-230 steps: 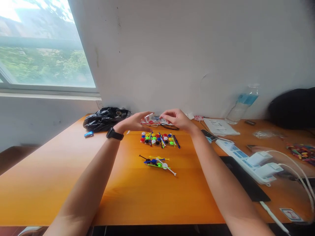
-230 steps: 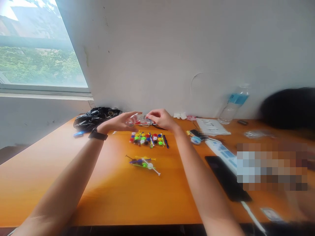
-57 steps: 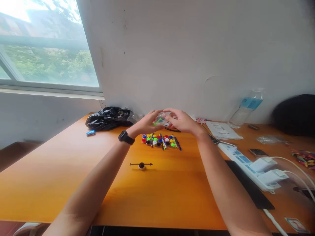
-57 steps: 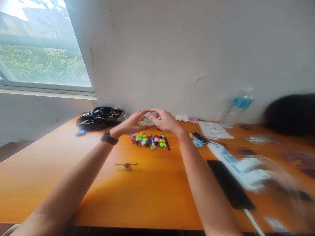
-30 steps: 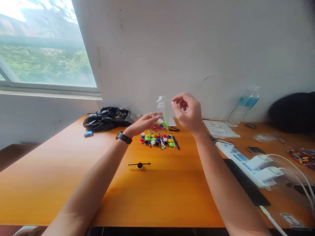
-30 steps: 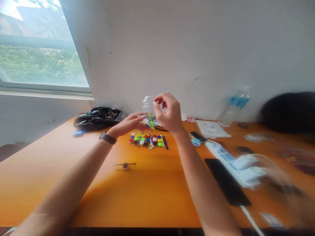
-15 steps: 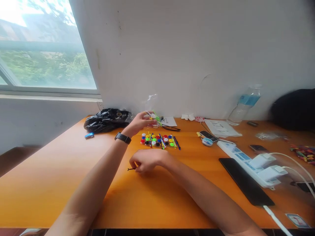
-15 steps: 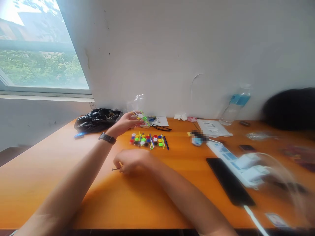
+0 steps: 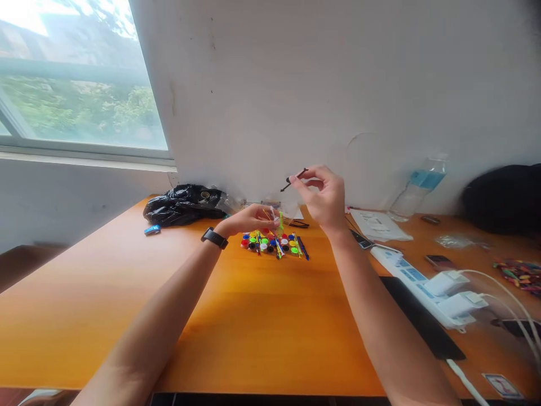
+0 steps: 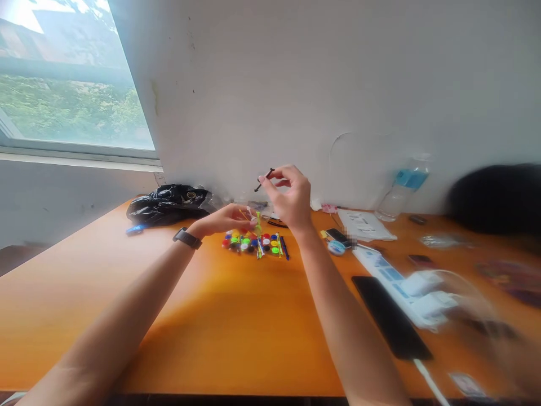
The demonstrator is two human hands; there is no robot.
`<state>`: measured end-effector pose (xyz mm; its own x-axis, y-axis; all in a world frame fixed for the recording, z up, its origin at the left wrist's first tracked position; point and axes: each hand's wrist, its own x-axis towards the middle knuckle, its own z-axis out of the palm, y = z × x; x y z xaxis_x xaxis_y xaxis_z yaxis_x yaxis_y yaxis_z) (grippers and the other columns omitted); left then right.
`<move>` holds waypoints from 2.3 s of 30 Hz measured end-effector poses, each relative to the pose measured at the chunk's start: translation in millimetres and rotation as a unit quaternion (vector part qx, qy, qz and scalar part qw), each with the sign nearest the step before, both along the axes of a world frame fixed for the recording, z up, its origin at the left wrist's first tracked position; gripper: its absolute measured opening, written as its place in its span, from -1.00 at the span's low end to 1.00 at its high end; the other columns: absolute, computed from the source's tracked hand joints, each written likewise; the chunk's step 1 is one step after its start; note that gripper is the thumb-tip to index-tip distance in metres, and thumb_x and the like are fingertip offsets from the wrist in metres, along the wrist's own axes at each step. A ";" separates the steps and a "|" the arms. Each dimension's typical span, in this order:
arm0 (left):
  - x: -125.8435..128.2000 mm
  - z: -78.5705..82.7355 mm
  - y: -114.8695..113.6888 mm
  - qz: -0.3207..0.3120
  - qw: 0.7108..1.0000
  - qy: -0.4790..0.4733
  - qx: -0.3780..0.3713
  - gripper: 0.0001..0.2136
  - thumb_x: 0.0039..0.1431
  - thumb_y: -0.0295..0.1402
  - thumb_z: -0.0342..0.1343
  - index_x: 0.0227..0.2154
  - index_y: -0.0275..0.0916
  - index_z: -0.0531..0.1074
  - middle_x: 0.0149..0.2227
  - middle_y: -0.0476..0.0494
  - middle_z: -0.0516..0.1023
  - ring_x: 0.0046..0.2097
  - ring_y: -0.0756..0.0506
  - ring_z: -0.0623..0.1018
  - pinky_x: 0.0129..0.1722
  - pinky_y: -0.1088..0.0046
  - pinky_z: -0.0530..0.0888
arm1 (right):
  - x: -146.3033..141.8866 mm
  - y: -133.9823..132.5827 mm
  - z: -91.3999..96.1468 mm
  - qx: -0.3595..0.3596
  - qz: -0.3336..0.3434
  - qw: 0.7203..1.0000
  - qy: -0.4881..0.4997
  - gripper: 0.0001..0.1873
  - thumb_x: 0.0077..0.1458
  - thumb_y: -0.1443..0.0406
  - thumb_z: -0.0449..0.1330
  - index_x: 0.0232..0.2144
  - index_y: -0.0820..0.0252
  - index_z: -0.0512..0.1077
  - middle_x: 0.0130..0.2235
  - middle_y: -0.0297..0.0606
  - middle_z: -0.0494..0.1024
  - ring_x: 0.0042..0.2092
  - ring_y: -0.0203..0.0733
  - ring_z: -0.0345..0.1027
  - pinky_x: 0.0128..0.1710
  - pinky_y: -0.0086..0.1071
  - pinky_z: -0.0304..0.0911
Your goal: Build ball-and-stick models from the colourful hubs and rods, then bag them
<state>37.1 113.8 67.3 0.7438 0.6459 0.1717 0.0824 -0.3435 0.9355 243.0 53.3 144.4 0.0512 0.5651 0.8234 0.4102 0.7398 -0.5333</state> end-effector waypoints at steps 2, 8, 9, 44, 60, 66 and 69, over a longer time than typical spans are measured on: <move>1.1 3.3 -4.3 0.000 1.000 -0.001 -0.003 -0.54 0.19 0.00 0.38 -0.07 -0.28 0.53 -0.19 -0.24 0.71 -0.19 -0.14 0.72 -0.18 0.39 0.64 | 6.9 6.6 -3.2 0.014 -0.044 0.998 -0.035 -0.81 0.16 0.13 0.39 -0.37 0.08 0.58 -0.19 -0.21 0.60 -0.07 -0.05 0.47 -0.12 -0.18 0.42; 0.4 5.0 -5.5 -0.008 1.000 -0.002 0.001 -0.53 0.22 0.05 0.34 -0.09 -0.28 0.51 -0.17 -0.27 0.71 -0.16 -0.16 0.72 -0.20 0.39 0.64 | 17.7 7.7 -4.2 -0.045 -0.026 0.989 -0.136 -0.82 0.13 0.13 0.40 -0.41 0.08 0.59 -0.13 -0.20 0.62 -0.01 0.02 0.45 -0.02 -0.10 0.34; 0.2 3.8 -4.1 -0.007 1.000 -0.001 0.003 -0.53 0.23 0.05 0.34 -0.09 -0.28 0.50 -0.17 -0.27 0.71 -0.17 -0.16 0.72 -0.20 0.39 0.64 | 18.3 6.0 -2.8 -0.056 -0.016 0.986 -0.154 -0.81 0.14 0.12 0.39 -0.41 0.08 0.59 -0.10 -0.20 0.62 -0.01 0.02 0.45 0.00 -0.10 0.33; -8.6 19.1 -21.1 -0.052 0.992 -0.057 -0.099 -0.42 0.31 0.04 0.27 0.26 -0.17 0.48 0.13 -0.31 0.61 0.01 -0.20 0.68 -0.08 0.36 0.63 | 36.9 -33.1 29.3 -0.166 0.096 0.960 -0.203 -0.61 0.12 -0.05 0.39 -0.41 0.15 0.60 -0.36 -0.22 0.60 -0.30 -0.11 0.45 -0.30 -0.26 0.33; -16.6 46.4 -20.6 0.063 0.994 -0.077 0.047 -0.61 0.30 -0.14 0.33 0.05 -0.29 0.63 -0.07 -0.27 0.72 -0.08 -0.11 0.69 -0.01 0.38 0.62 | 48.0 -20.2 20.2 -0.230 0.145 0.941 -0.204 -0.69 0.11 0.02 0.41 -0.32 0.12 0.64 -0.29 -0.23 0.68 -0.22 -0.08 0.53 -0.23 -0.26 0.38; -22.8 54.4 -26.1 0.072 0.992 -0.047 0.089 -0.61 0.34 -0.08 0.26 0.05 -0.25 0.63 0.09 -0.29 0.67 0.05 -0.16 0.66 0.04 0.35 0.62 | 51.2 -14.2 17.9 -0.187 0.109 0.960 -0.179 -0.71 0.14 0.02 0.38 -0.35 0.12 0.63 -0.29 -0.22 0.67 -0.21 -0.08 0.52 -0.16 -0.21 0.40; -25.5 57.1 -29.2 0.084 0.990 -0.049 0.103 -0.52 0.27 -0.12 0.34 0.16 -0.23 0.56 0.18 -0.31 0.61 0.13 -0.19 0.63 0.11 0.29 0.59 | 47.0 -10.9 14.3 -0.194 0.136 0.945 -0.226 -0.76 0.12 0.07 0.40 -0.38 0.11 0.64 -0.30 -0.25 0.68 -0.22 -0.10 0.53 -0.17 -0.24 0.39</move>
<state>11.6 84.7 124.4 0.6023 0.7025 0.3790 0.0670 -0.5176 0.8530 290.0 42.4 158.8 -0.4460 0.7708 0.4550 0.4836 0.6353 -0.6021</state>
